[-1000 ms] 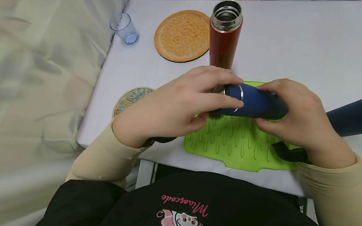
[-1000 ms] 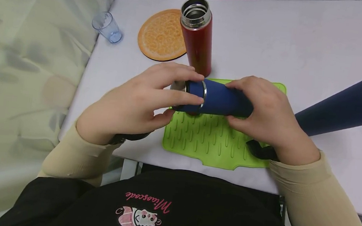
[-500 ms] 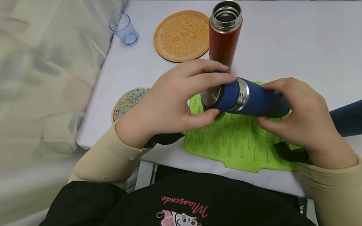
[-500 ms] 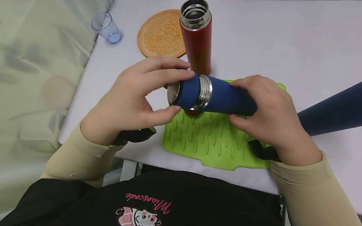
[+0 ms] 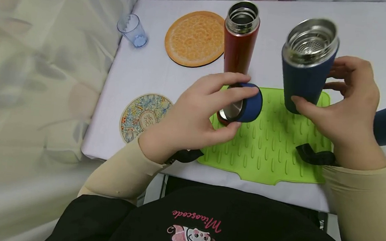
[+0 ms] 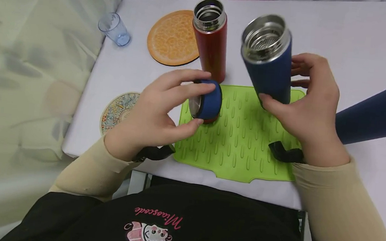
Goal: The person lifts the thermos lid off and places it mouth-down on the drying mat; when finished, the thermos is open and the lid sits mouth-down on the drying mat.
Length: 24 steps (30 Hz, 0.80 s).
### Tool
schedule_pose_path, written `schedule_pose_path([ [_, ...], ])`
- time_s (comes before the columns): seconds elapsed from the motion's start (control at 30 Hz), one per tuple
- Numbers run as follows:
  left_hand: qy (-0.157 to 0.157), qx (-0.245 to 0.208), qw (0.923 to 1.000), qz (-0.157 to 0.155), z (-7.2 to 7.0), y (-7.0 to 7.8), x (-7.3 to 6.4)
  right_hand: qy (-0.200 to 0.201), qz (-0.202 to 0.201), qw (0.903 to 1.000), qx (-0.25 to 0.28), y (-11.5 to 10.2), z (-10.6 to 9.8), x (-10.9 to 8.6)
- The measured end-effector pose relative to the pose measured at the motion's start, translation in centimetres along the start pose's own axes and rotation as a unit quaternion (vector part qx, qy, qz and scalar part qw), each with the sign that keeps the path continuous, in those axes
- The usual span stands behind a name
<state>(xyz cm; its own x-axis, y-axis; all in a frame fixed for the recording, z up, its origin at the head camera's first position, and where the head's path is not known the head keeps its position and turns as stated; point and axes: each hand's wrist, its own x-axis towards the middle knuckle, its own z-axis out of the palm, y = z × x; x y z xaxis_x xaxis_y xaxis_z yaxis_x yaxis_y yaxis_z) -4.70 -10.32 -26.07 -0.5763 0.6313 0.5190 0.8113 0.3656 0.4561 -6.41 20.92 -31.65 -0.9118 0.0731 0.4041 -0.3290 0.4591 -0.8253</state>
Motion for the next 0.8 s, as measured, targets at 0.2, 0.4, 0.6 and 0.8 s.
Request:
schedule_pose_path([
  [0.2,-0.078,0.012,0.9969,-0.005,2.0,0.1,0.1,0.09,0.067,0.9915,0.066,-0.2,0.9,1.6],
  [0.4,-0.162,0.032,0.9861,-0.016,3.8,0.1,0.0,0.099,0.126,0.9819,0.101,-0.6,1.5,3.2],
  [0.6,-0.249,0.058,0.9666,-0.005,5.8,0.3,0.0,0.084,0.166,0.9621,0.2,-0.3,2.1,4.3],
  [0.8,-0.321,0.095,0.9425,-0.005,7.8,0.5,0.3,0.074,0.194,0.9433,0.259,0.6,2.4,5.2],
])
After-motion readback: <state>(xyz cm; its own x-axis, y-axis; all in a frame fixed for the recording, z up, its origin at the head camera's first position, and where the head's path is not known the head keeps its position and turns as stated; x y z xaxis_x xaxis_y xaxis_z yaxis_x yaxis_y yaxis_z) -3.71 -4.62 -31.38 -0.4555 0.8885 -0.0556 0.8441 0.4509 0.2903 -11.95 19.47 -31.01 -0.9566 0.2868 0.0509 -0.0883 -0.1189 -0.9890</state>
